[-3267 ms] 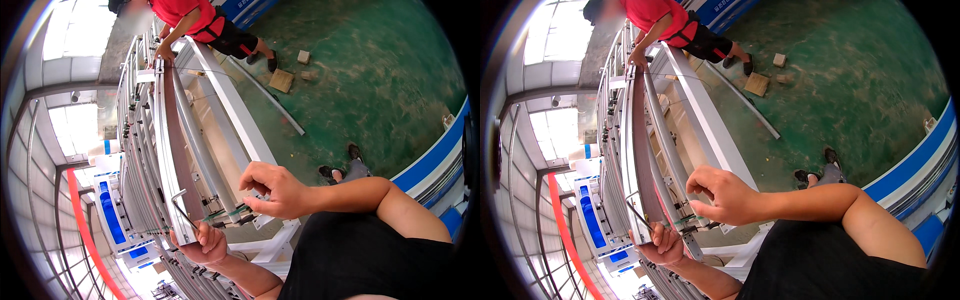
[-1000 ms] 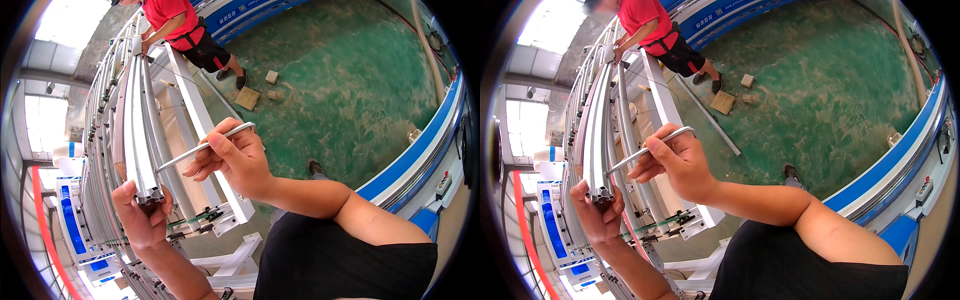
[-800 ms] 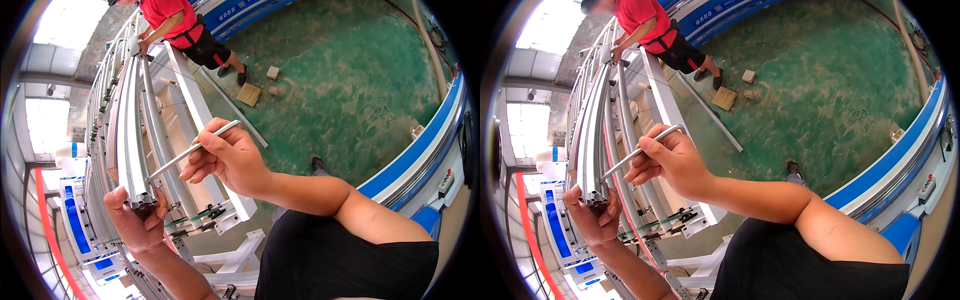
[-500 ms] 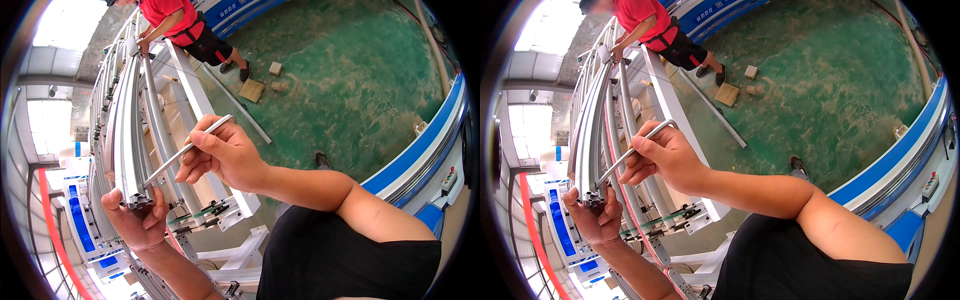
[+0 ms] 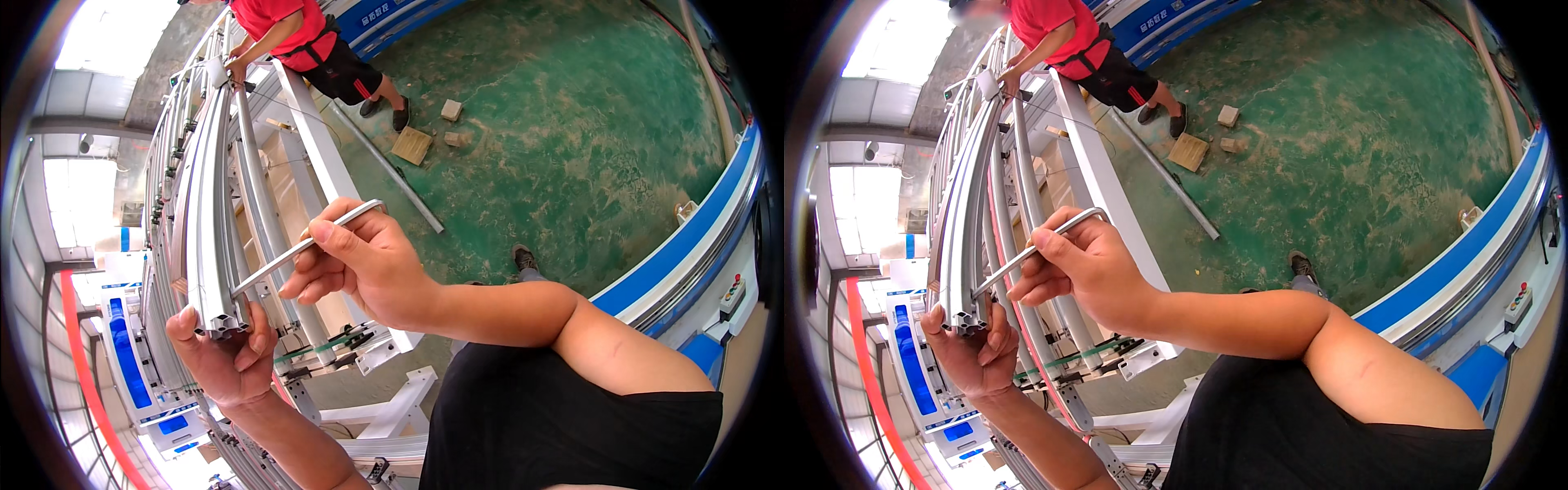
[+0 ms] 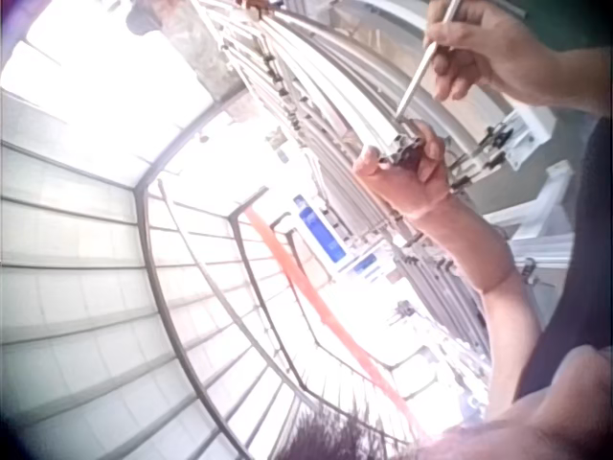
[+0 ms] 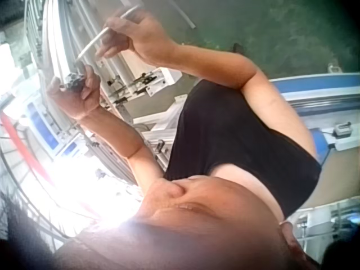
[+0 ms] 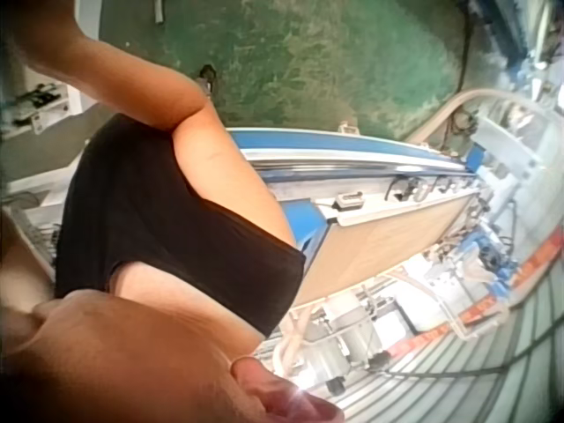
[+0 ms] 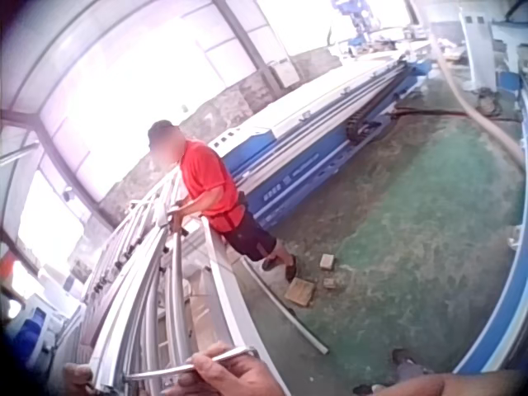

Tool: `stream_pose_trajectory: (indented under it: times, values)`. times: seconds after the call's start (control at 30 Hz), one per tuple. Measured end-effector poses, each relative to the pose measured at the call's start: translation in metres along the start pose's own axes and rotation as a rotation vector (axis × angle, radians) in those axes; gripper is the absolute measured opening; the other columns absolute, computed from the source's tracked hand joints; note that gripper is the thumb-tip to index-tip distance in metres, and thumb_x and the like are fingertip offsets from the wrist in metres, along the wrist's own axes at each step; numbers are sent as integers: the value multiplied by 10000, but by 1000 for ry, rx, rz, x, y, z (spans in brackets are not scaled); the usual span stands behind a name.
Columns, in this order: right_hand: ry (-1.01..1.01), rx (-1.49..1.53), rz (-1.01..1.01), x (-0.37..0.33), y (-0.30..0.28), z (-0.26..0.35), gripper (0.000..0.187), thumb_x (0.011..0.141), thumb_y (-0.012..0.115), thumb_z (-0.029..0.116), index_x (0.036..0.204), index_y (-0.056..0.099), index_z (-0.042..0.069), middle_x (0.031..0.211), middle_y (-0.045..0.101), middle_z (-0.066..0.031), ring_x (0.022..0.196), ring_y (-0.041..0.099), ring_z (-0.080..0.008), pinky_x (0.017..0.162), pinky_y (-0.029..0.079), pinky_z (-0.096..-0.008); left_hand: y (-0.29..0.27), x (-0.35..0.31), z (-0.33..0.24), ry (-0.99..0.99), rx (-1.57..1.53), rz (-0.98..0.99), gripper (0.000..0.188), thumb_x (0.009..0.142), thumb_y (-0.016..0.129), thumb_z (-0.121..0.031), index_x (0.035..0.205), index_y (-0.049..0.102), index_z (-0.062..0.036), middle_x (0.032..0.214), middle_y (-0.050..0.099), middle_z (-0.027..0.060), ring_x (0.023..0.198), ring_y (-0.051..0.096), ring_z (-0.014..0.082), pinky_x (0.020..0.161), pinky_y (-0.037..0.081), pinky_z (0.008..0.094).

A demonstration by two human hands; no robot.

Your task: The person assembles metal rails on an industrial machine by inserting fasteners and tightening them using a hex key tool.

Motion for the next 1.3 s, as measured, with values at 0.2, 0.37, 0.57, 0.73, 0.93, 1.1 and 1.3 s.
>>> stream_pose_trajectory:
  times: [0.2,0.37,0.57,0.73,0.93,1.1,1.3]
  values:
    - [33,-61,16,5,0,1,137,1005,488,164,996,523,31,862,651,-133,805,713,-297,642,607,-321,-8,-1,0,-18,-6,65,558,890,493,-468,974,533,82,599,496,105,328,299,71,296,250,165]
    - [116,6,36,13,-4,0,142,1001,500,170,991,530,32,855,638,-121,765,711,-278,592,584,-295,-2,-4,1,48,-66,-76,554,880,506,-483,937,521,69,558,469,94,322,303,66,288,251,166]
    - [134,-114,50,17,-1,1,165,993,524,186,1020,541,24,845,637,-111,711,702,-247,553,561,-282,-15,-7,2,53,-83,-84,538,874,515,-493,855,494,44,504,441,89,309,298,65,291,253,171]
    - [55,-166,128,12,1,-7,163,984,547,170,1038,547,17,836,639,-108,702,698,-223,548,553,-274,-16,-10,3,72,-142,-107,532,873,514,-496,848,484,35,506,453,99,308,293,67,294,244,176]
    - [-153,-323,249,14,-8,-12,151,973,562,131,1055,545,5,850,648,-108,729,692,-199,550,542,-262,-31,-12,2,54,-135,-52,516,873,514,-490,890,485,25,510,459,100,312,291,72,296,236,180]
    - [-55,-285,230,17,-9,-14,142,974,560,127,1048,550,6,848,647,-105,727,689,-195,550,539,-262,-33,-13,6,82,-159,-114,510,873,512,-495,903,495,14,531,473,107,318,291,73,298,232,184]
    - [-70,-240,175,20,-12,-12,145,974,563,139,1036,557,8,849,650,-100,721,689,-196,559,537,-268,-34,-16,6,68,-201,-80,497,867,541,-488,862,495,7,517,442,85,328,299,68,297,229,180]
Point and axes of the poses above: each hand's wrist, its own x-axis towards the middle knuckle, its own y-axis out of the palm, z = x × y, the point moved 1 cm from there along x, towards the middle knuckle
